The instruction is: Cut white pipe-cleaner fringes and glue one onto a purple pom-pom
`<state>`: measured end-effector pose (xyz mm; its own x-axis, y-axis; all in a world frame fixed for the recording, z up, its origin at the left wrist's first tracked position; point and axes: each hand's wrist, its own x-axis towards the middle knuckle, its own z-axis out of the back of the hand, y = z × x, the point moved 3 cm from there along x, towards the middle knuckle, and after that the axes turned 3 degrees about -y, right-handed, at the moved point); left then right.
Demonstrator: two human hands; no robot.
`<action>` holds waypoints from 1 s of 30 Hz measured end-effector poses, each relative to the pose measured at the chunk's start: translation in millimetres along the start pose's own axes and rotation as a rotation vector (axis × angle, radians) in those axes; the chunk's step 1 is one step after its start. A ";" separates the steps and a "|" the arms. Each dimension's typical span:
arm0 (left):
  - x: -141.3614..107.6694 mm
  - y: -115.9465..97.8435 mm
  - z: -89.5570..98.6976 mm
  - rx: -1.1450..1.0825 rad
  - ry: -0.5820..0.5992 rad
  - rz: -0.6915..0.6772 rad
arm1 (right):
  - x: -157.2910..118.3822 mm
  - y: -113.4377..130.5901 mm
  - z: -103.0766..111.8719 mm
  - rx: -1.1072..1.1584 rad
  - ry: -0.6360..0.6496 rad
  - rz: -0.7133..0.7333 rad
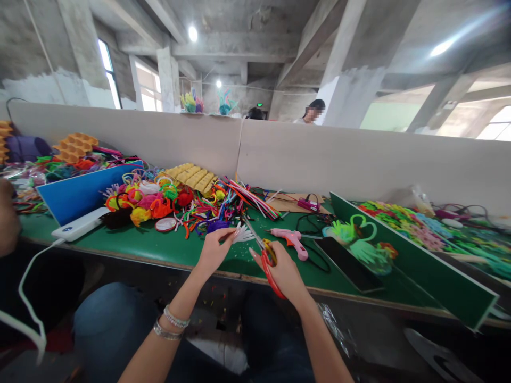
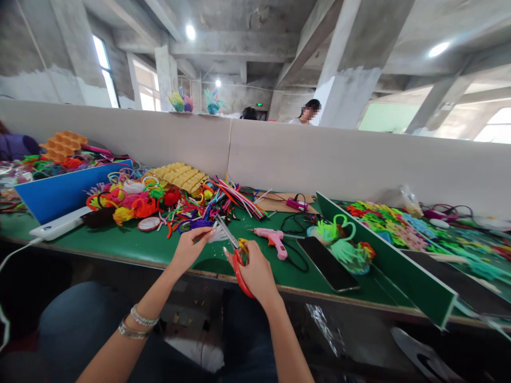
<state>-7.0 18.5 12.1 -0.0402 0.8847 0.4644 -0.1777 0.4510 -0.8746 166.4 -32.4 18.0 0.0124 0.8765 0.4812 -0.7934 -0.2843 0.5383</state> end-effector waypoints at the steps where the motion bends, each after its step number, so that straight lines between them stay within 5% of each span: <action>1: -0.1 -0.7 0.2 -0.007 -0.005 0.001 | -1.3 2.9 -1.6 -0.016 0.020 0.002; 14: -1.6 -0.9 -1.8 -0.155 -0.013 0.035 | -1.9 5.7 -10.5 -0.172 -0.136 -0.018; 30: -2.3 -4.0 0.5 0.010 -0.022 -0.052 | -1.7 5.5 -10.1 -0.179 -0.099 -0.026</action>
<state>-6.7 14.7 14.6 -0.0520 0.8574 0.5121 -0.1900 0.4949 -0.8479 155.8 -31.6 13.2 0.0867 0.8379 0.5389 -0.8872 -0.1811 0.4243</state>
